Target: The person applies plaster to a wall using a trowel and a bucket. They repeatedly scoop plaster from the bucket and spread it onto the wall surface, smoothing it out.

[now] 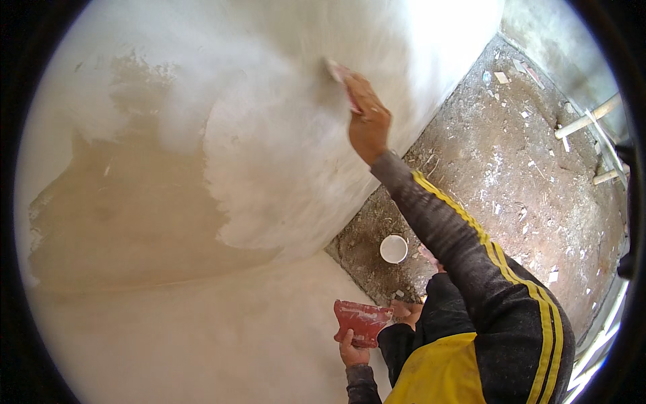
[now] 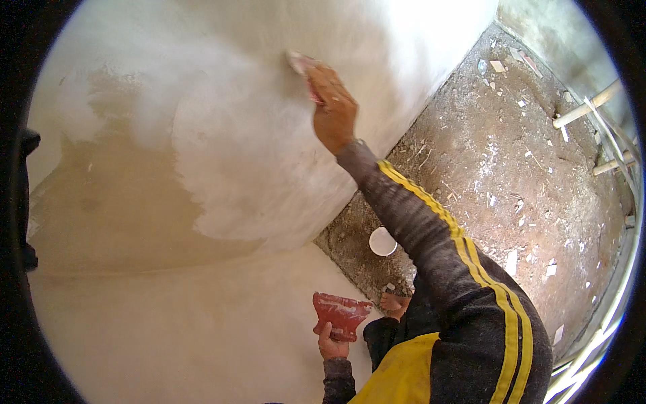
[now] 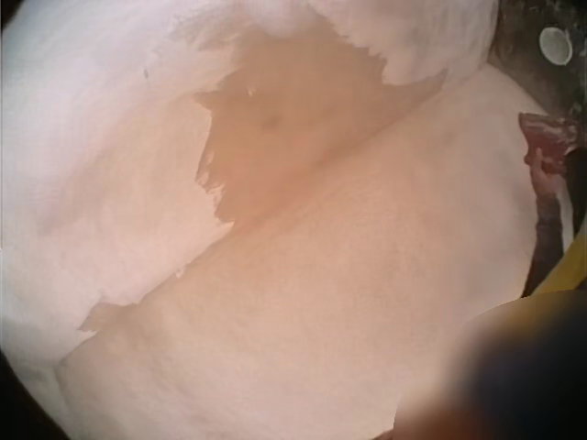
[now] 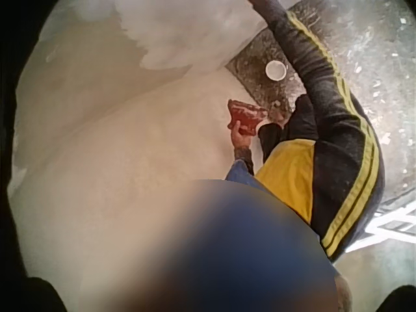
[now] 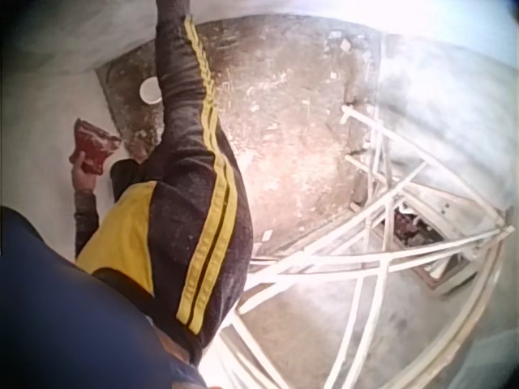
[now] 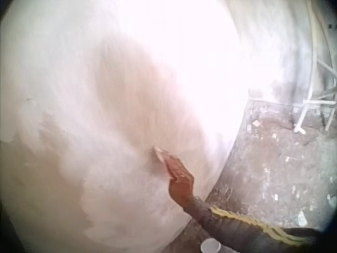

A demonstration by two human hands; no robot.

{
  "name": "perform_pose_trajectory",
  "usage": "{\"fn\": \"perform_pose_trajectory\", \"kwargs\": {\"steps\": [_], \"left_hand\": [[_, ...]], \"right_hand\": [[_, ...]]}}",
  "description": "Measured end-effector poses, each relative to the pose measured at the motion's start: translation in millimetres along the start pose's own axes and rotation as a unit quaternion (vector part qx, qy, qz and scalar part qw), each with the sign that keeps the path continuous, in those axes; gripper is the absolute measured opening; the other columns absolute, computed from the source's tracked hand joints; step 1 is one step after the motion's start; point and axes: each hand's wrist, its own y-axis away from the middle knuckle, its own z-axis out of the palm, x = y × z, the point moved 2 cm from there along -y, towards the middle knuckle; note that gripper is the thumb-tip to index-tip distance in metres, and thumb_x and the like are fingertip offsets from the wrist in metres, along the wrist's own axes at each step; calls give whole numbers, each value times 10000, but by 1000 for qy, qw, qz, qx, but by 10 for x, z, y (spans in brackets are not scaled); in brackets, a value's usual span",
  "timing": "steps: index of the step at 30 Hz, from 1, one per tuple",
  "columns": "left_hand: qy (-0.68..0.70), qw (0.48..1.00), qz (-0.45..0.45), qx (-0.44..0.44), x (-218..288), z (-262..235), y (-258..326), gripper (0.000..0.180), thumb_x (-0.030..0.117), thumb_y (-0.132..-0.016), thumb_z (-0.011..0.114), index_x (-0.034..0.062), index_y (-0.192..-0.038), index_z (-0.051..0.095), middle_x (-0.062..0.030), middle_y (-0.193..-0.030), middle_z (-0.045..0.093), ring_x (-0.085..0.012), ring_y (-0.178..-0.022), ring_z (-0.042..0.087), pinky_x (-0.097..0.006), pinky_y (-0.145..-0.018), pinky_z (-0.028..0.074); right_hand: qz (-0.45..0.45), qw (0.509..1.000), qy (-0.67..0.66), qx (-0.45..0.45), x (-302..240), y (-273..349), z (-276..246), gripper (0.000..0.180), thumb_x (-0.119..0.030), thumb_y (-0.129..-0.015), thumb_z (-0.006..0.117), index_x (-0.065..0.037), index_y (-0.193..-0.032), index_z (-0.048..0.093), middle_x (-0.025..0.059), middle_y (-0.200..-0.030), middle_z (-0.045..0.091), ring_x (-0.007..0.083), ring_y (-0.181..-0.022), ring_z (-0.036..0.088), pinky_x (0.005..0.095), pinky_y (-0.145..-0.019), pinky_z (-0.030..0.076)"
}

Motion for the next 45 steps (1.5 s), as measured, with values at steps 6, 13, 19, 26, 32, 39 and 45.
{"fn": "perform_pose_trajectory", "kwargs": {"steps": [6, 13, 19, 26, 32, 39, 45], "left_hand": [[24, 998, -25, 44, 5, -78, -92, 350, 146, -938, 631, 79, -1280, 601, -100, -1151, 692, -294, -920, 675, -509, -750, 570], [15, 1000, -22, -2, -1, -157, -106, 373, 123, -946, 626, 30, -1304, 576, -126, -1266, 648, -322, -1155, 622, -533, -1017, 499], [3, 997, -51, 55, -73, -225, -184, 411, 105, -942, 625, 17, -1336, 547, -141, -1306, 624, -321, -1203, 598, -518, -1056, 481], [-10, 996, -55, 68, -113, -368, -212, 409, 76, -932, 603, 4, -1331, 547, -143, -1306, 619, -321, -1204, 596, -515, -1067, 472], [14, 992, -80, 96, -295, -463, -367, 421, 64, -921, 607, 8, -1334, 547, -137, -1301, 622, -313, -1193, 605, -511, -1041, 493], [-101, 984, -113, 90, -401, -516, -470, 370, 200, -980, 578, 15, -1300, 553, -123, -978, 707, -310, -677, 698, -504, -677, 593], [-49, 985, -82, 147, -659, -797, -848, 427, 122, -917, 628, 18, -1324, 551, -119, -1157, 687, -275, -986, 691, -436, -851, 574]], "right_hand": [[-53, 982, 5, -180, 100, 804, 24, 512, 115, -822, 538, -87, -1271, 680, 167, -1261, 681, 284, -1204, 653, 397, -1024, 531], [100, 988, 110, -37, 1098, 752, -39, 400, -56, -991, 581, -162, -1374, 632, 201, -995, 748, 91, -706, 664, 288, -631, 529], [174, 957, -28, -230, 616, 2512, 399, 628, 160, -817, 524, -130, -1366, 616, 116, -1439, 572, 299, -1334, 550, 374, -1097, 483], [310, 945, -22, -100, 877, 2822, 377, 640, 137, -839, 464, -121, -1415, 570, 166, -1364, 630, 327, -1264, 610, 381, -1053, 501], [189, 965, -1, -183, 730, 3236, 781, 734, 187, -717, 523, -105, -1387, 597, 154, -1403, 600, 320, -1324, 561, 399, -1098, 469], [337, 903, 47, -264, 1243, 4013, -355, 412, -44, -908, 592, -50, -1318, 625, 220, -1264, 669, 359, -1184, 646, 391, -1014, 502], [471, 789, 212, -333, 1845, 4625, -1984, 433, -156, -842, 670, 40, -1210, 552, 287, -942, 683, 452, -915, 673, 489, -787, 521]]}}
